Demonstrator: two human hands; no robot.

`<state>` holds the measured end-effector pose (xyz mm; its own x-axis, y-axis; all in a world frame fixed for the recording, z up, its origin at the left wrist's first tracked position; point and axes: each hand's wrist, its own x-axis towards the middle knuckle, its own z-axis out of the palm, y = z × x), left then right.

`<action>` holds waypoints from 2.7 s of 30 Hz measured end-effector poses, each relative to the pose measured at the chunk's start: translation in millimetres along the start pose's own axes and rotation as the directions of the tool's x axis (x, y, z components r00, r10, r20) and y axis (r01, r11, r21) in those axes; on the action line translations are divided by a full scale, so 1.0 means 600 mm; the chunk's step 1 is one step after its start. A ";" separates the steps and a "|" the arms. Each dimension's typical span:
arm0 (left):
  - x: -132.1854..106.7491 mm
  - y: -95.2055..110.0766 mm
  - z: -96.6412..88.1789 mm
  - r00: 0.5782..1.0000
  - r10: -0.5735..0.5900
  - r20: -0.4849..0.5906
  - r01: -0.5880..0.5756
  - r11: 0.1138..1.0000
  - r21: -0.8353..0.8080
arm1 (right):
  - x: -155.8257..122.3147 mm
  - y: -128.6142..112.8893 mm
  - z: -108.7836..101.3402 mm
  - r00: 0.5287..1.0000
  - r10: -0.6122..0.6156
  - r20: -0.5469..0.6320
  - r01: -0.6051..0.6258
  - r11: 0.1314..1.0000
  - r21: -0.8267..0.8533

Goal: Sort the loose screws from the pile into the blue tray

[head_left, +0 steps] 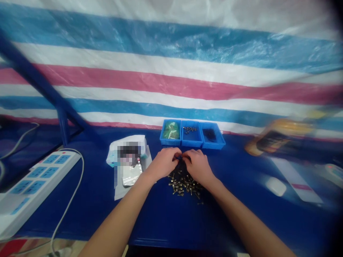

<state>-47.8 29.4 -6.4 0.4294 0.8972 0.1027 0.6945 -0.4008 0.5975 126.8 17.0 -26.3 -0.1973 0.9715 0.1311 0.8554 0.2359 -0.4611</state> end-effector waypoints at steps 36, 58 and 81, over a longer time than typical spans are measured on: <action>0.009 0.040 0.003 0.975 -0.222 0.027 0.118 0.410 -0.904 | -0.013 0.005 -0.040 0.948 -0.006 -0.319 0.207 0.773 0.600; 0.013 0.045 -0.001 0.941 -0.338 0.029 0.216 0.530 -0.820 | -0.011 0.012 -0.043 0.983 0.086 -0.163 0.055 0.708 0.704; 0.013 0.028 0.008 0.956 -0.248 -0.159 0.134 0.847 -0.514 | 0.005 0.066 -0.041 0.986 -0.003 -0.167 0.069 0.917 0.392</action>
<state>-30.1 28.7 0.6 0.1463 0.9863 0.0768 0.3497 -0.1242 0.9286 172.1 28.7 -22.7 -0.1169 0.9536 0.2775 0.5831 0.2921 -0.7581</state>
